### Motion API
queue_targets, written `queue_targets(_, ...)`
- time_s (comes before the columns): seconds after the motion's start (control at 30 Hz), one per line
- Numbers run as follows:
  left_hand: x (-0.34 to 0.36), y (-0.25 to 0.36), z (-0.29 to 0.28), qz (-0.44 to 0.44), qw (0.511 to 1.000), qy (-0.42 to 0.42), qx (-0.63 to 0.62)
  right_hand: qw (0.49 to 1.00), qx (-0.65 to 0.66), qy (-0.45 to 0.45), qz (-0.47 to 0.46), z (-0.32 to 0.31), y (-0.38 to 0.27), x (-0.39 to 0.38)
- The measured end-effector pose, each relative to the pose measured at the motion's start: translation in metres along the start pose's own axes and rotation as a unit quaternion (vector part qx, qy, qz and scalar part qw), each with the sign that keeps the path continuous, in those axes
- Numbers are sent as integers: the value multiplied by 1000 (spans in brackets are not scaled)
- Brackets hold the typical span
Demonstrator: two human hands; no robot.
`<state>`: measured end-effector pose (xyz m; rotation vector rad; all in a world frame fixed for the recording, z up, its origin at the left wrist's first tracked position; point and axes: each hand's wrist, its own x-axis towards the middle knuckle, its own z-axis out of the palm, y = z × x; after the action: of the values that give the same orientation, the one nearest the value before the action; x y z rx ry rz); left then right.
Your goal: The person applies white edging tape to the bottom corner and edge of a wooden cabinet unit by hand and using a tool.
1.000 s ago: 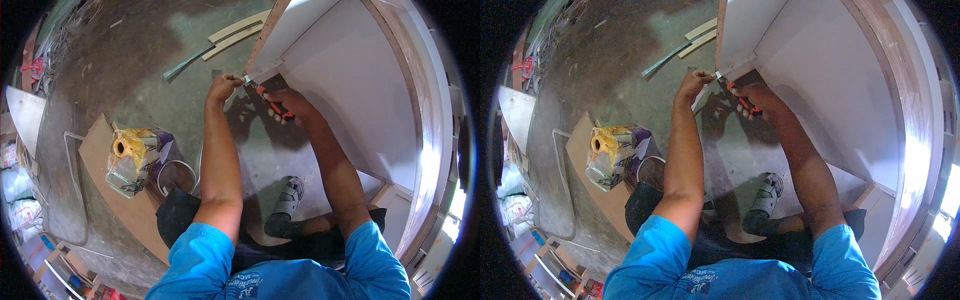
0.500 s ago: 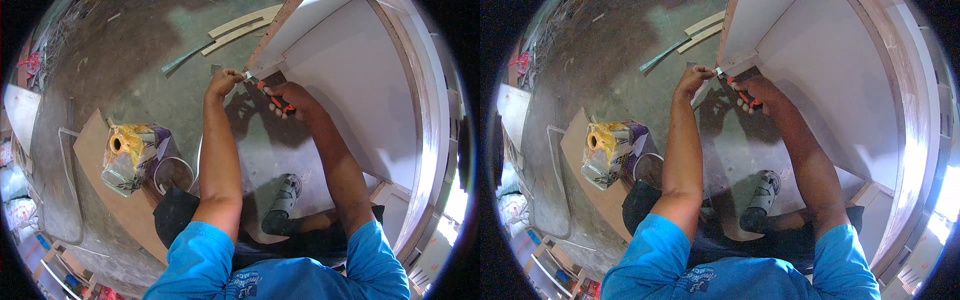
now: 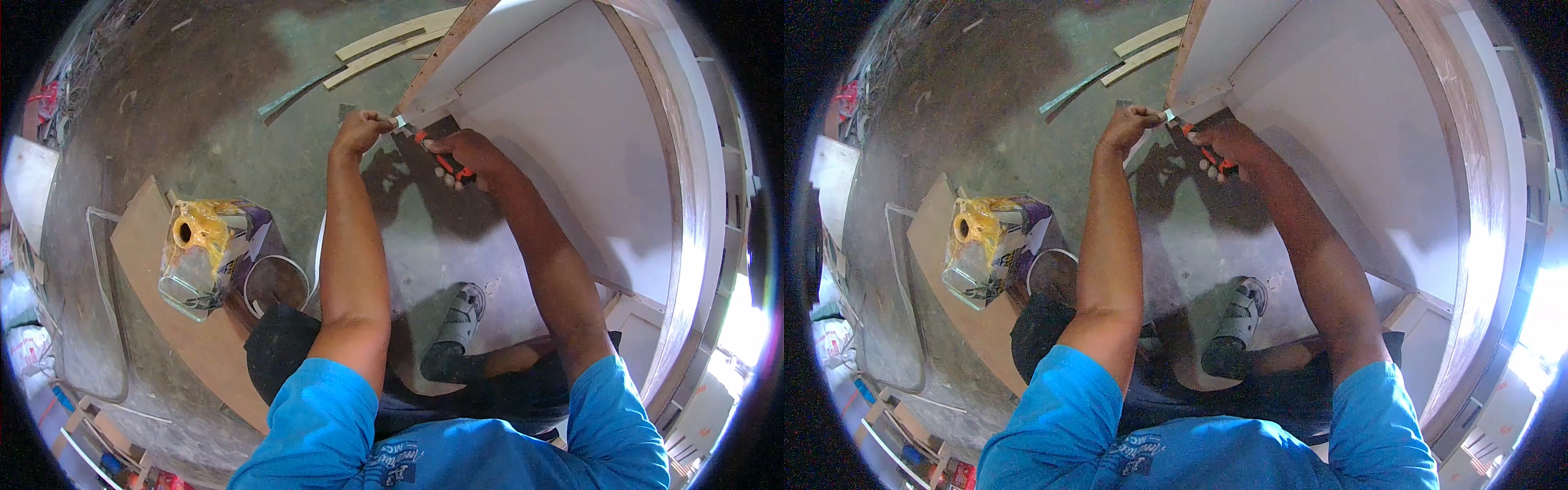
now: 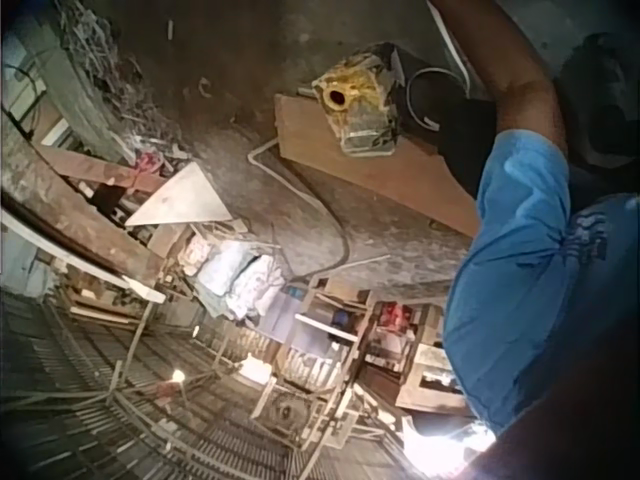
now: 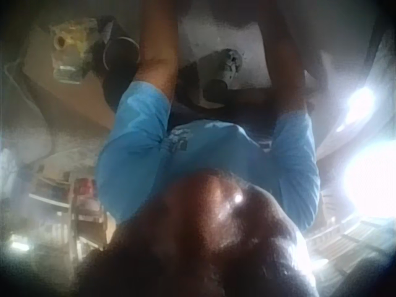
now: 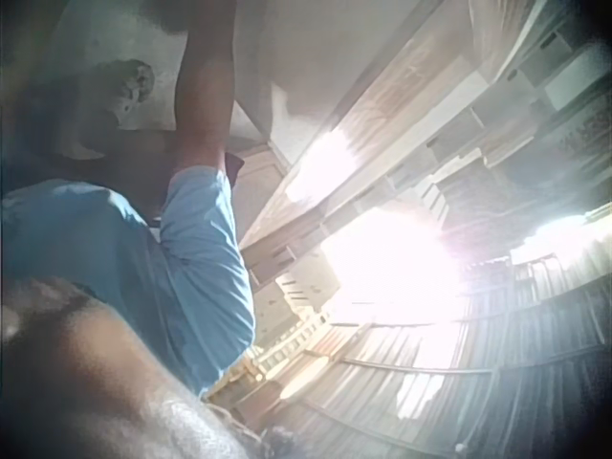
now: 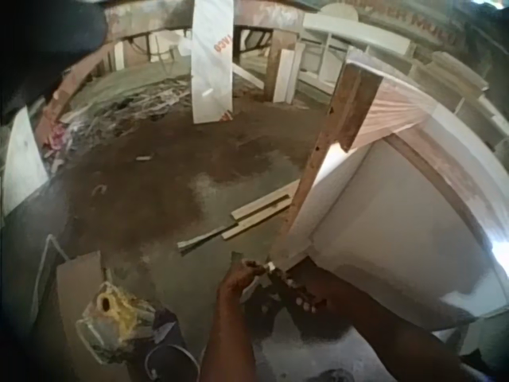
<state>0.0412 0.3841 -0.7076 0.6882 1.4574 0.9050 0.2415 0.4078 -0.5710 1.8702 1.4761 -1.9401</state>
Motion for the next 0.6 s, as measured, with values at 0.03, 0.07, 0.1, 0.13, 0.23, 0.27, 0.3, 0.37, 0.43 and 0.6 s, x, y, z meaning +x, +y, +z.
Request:
queue_targets(0.03,-2,3,0,-4,1000,2,5,1000,-17,6,5,1,-1,0)
queue_targets(0.07,-4,5,2,-5,1000,3,4,1000,-18,5,6,1,-1,-1)
queue_targets(0.1,-4,8,5,-1,1000,4,11,1000,-17,9,0,0,0,-3)
queue_targets(0.13,-5,7,4,1,1000,8,19,1000,-16,10,-7,2,0,-4)
queue_targets(0.23,-3,3,0,3,1000,-4,18,1000,-1,3,2,3,2,-5)
queue_targets(0.27,-1,1,-3,1,1000,0,18,1000,-2,-2,2,4,0,-5)
queue_targets(0.3,0,-2,-5,7,999,21,25,1000,-3,-14,-8,5,-3,-5)
queue_targets(0.37,0,-3,0,12,999,32,27,1000,-5,-18,-11,4,-3,-4)
queue_targets(0.43,-1,-2,-1,7,1000,15,24,1000,14,-2,-4,7,-5,0)
queue_targets(0.6,-5,7,1,3,1000,5,17,1000,6,-3,-5,2,-6,0)
